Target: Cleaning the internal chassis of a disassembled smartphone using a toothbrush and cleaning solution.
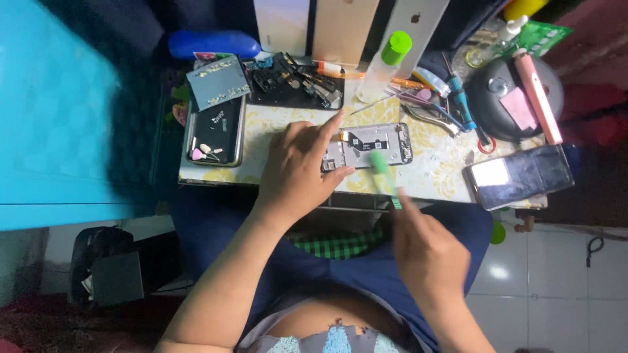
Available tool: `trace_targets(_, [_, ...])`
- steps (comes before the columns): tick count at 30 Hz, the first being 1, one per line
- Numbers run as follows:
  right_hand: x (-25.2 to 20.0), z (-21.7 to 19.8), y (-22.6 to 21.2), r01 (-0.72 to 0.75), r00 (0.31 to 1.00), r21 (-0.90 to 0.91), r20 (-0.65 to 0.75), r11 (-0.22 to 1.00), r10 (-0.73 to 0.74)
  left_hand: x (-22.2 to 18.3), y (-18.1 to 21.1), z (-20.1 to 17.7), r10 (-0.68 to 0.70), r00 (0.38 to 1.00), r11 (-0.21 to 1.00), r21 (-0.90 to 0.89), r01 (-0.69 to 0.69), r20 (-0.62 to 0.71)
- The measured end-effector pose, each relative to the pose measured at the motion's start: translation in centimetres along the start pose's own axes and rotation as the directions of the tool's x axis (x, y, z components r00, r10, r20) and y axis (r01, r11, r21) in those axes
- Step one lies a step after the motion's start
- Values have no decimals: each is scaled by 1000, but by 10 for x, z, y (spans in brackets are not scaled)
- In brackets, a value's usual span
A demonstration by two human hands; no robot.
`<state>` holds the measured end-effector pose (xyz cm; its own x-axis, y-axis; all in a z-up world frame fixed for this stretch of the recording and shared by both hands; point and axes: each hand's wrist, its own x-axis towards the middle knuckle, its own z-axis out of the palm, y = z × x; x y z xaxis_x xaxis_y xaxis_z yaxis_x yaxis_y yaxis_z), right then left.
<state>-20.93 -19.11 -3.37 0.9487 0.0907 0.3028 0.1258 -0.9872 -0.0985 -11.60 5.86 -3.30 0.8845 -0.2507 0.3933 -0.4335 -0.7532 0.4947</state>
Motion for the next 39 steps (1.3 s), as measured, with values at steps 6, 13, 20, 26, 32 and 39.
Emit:
trace_targets(6, [2,-8,3,-29,1000,64,7,997,29,1,-1,-1,-26,1000,1000,9,26,18])
trace_targets(13, [3,-6,0,-115,991,31,70,993,113,5,0,-5,-33,999,999,22,33,11])
trace_targets(20, [7,-17,4,-76,996,38,58,996,74,5,4,-5,-58,998,998,25,57,35])
trace_targets(26, [7,-20,-11,-76,991,167,123,983,55,6,2,-4,-22,1000,1000,4,22,2])
trace_targets(32, [6,-18,-10,-25,986,189,168,982,-8,8,3,-5,-48,998,999,10,47,33])
trace_targets(39, [21,-23,8,-141,989,131,73,981,132,14,5,-7,-48,997,999,-15,49,57])
